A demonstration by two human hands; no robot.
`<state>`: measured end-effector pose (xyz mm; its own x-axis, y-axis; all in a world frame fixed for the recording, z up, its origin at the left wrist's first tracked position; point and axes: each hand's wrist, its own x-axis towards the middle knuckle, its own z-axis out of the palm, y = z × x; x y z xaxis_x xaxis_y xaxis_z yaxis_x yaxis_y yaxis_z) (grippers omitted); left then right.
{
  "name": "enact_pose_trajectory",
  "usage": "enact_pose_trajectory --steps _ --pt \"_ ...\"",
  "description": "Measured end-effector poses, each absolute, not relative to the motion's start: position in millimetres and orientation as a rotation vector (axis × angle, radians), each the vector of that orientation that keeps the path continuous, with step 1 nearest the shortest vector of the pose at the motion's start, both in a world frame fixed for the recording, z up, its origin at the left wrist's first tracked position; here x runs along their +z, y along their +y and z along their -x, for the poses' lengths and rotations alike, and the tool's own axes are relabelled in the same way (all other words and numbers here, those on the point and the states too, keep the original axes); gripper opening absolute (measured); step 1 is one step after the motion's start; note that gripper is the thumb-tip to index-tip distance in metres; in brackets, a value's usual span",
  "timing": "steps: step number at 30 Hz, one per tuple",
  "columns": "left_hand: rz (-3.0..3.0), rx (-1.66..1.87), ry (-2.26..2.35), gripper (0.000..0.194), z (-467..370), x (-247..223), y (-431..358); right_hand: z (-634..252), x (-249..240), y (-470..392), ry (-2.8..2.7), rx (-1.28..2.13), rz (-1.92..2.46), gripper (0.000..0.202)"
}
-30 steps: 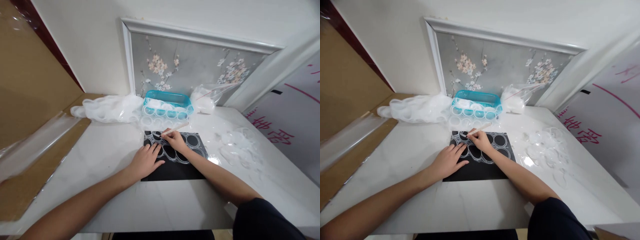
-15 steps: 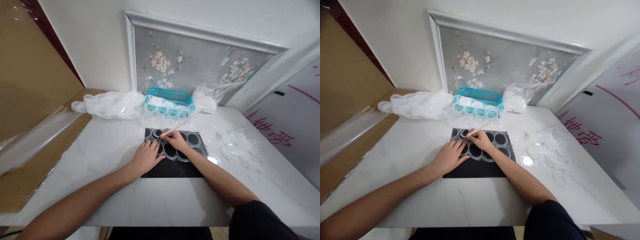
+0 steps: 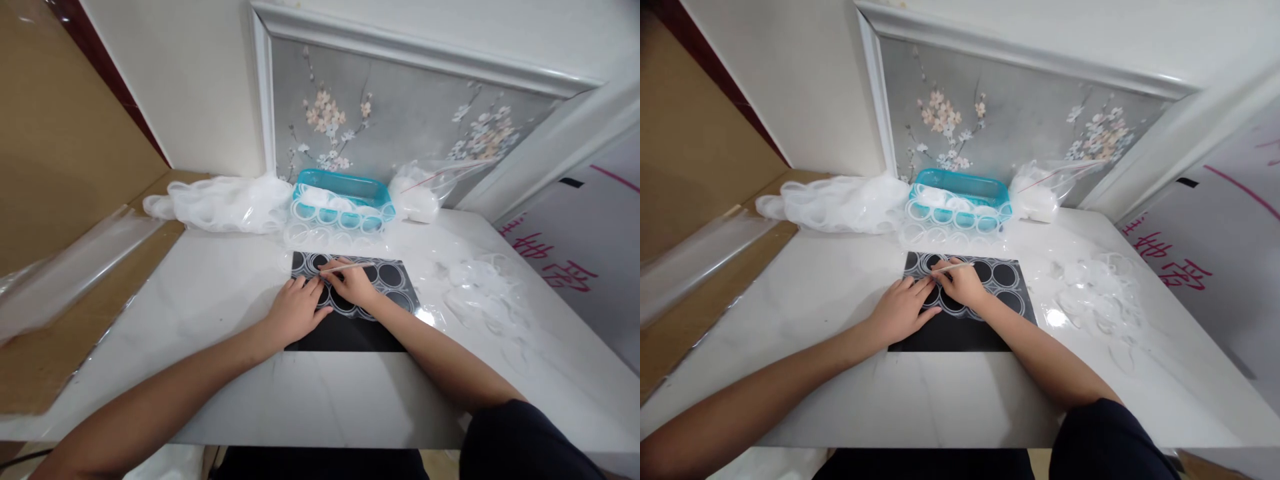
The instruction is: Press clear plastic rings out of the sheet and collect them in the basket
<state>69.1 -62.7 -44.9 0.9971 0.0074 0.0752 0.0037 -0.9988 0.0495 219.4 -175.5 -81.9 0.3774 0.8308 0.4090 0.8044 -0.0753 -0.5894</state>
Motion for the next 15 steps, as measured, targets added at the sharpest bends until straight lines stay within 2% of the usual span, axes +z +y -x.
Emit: enact_pose_trajectory --steps 4,7,10,12,15 --pt "-3.031 0.072 0.030 0.051 -71.3 -38.1 -62.7 -231.3 -72.9 -174.3 -1.566 -0.148 2.059 0.017" --pt "-3.017 0.067 0.052 0.053 -70.2 -37.4 -62.2 -271.2 -47.8 -163.1 -1.037 -0.364 2.112 0.021" --pt "-3.023 0.061 0.029 0.052 -67.2 -40.5 -61.4 -295.0 -22.9 -148.5 -0.646 -0.550 1.853 0.027" --pt "-3.053 0.088 -0.013 0.049 -64.8 -42.5 -62.1 -287.2 -19.0 -140.1 -0.795 -0.449 1.753 0.025" --pt "-3.141 0.134 0.043 0.055 -61.1 -43.1 -66.6 -256.4 -34.2 -132.2 -1.148 -0.067 1.726 0.024"
